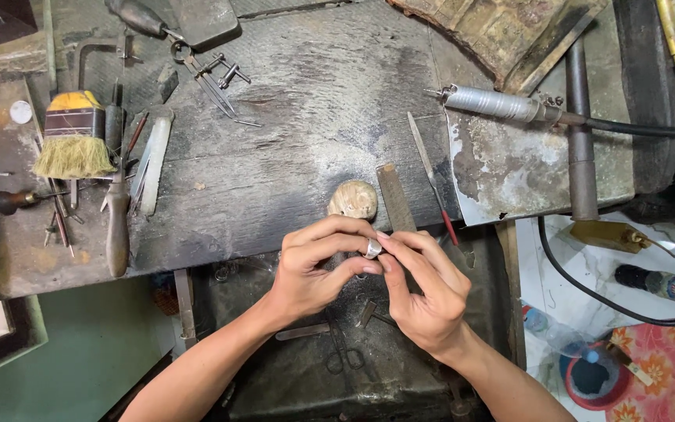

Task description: Filing the outer surface of a metal ring at a jeweler's workbench to smooth it.

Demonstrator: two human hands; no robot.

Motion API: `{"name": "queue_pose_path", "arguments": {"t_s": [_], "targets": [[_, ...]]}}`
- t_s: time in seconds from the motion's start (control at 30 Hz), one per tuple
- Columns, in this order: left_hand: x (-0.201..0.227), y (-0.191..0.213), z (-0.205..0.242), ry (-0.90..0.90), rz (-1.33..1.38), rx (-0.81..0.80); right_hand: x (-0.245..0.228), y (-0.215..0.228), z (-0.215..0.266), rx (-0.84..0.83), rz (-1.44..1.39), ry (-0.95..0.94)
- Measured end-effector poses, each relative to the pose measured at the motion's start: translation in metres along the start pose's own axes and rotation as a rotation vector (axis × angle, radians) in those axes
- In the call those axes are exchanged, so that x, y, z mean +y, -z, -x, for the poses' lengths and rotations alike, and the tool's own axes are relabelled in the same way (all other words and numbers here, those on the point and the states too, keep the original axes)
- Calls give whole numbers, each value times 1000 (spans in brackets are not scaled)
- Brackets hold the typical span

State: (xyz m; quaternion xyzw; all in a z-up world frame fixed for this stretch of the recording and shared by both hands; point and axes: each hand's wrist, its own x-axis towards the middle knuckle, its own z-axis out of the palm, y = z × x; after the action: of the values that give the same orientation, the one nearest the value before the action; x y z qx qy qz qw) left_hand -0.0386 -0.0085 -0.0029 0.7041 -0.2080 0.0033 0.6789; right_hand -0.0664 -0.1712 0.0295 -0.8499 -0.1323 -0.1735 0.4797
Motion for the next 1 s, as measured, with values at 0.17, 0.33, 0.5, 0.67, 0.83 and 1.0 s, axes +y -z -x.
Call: {"name": "queue_pose_path", "arguments": {"t_s": [0.17, 0.33, 0.5, 0.67, 0.83, 1.0], "targets": [[1, 1, 0, 10, -2, -5, 1, 0, 1, -7, 21, 6], [1, 2, -1, 12, 19, -11, 0, 0, 1, -7, 16, 2], [-1, 4, 0, -15, 1, 23, 0, 1, 2, -32, 27, -27], [-2, 8, 0, 78, 98, 31, 0, 13, 4, -2, 59, -13], [-7, 11, -4, 131, 130, 40, -2, 36, 26, 30, 167, -123], [-9, 13, -13, 51, 9, 102, 15, 46, 82, -14, 271, -289]]}}
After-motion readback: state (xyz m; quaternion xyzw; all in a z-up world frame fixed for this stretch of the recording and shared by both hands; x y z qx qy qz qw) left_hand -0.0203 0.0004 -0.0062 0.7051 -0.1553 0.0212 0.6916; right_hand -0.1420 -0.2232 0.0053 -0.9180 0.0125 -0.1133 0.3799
